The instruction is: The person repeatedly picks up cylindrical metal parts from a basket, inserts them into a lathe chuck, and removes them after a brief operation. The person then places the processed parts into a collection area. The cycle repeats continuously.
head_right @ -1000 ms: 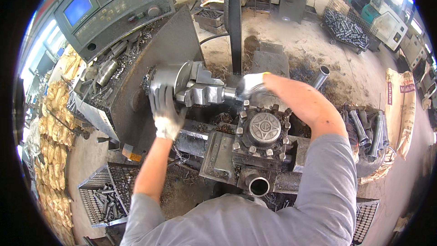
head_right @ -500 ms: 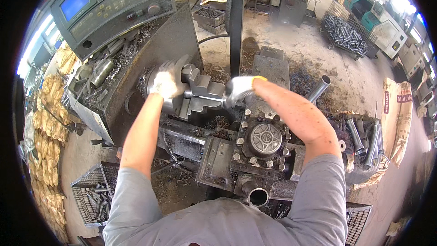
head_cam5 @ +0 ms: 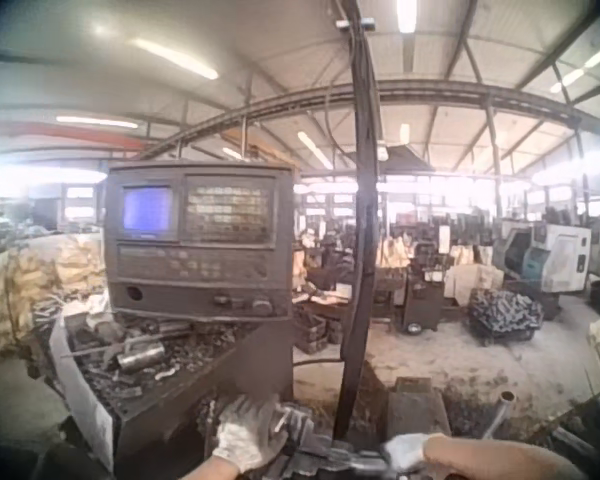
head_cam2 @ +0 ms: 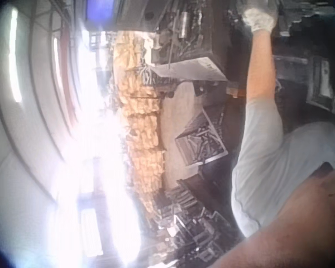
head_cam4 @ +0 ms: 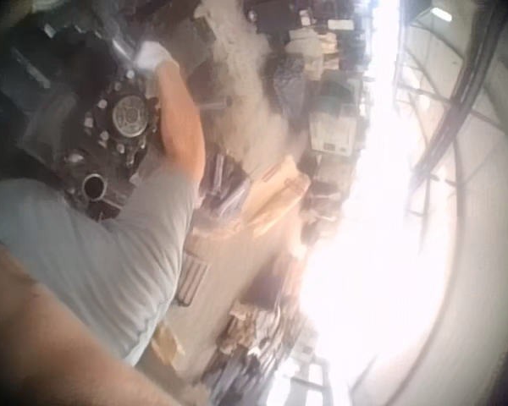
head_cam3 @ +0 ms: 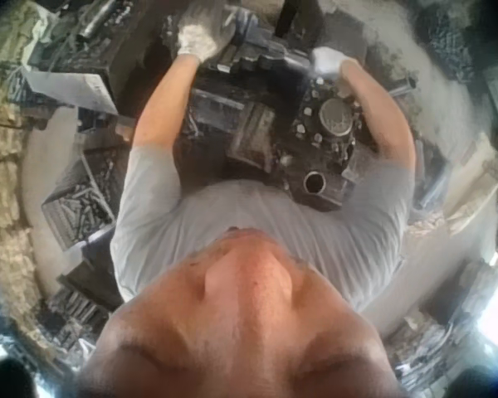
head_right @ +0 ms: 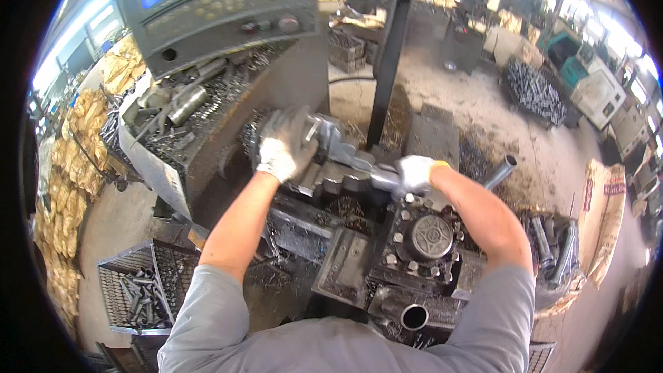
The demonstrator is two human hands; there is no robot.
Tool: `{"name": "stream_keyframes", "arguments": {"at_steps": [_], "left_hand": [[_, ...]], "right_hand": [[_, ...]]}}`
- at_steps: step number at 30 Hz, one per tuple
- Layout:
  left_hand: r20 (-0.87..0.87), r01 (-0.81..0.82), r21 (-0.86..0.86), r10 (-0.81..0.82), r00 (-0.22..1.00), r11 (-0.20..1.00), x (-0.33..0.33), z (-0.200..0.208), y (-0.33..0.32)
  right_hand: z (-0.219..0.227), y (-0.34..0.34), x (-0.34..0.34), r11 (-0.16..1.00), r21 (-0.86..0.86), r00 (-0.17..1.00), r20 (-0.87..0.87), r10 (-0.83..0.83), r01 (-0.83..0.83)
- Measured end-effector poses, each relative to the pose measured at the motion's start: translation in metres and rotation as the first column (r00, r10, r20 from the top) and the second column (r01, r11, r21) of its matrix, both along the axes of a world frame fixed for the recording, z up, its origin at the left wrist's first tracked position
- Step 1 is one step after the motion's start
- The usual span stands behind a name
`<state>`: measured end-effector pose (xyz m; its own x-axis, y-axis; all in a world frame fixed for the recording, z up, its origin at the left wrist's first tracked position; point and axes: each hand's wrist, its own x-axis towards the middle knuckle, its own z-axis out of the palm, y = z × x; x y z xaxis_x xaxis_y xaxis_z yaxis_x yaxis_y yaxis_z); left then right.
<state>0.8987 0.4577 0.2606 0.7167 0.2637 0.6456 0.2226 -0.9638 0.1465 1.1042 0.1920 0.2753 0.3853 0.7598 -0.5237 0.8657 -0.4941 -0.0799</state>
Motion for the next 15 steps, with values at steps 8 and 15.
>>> {"name": "stream_keyframes", "arguments": {"at_steps": [8, 15], "left_hand": [[0.05, 0.159, -0.252, -0.151, 0.987, 0.954, -0.015, 0.004, -0.002], [0.689, 0.6, -0.702, -0.148, 0.71, -0.384, -0.151, -0.033, -0.169]], "right_hand": [[0.112, -0.05, -0.117, 0.968, 0.234, 0.721, 0.655, -0.226, 0.091], [0.038, -0.057, -0.312, 0.636, 0.77, 0.851, 0.299, -0.432, 0.052]]}}
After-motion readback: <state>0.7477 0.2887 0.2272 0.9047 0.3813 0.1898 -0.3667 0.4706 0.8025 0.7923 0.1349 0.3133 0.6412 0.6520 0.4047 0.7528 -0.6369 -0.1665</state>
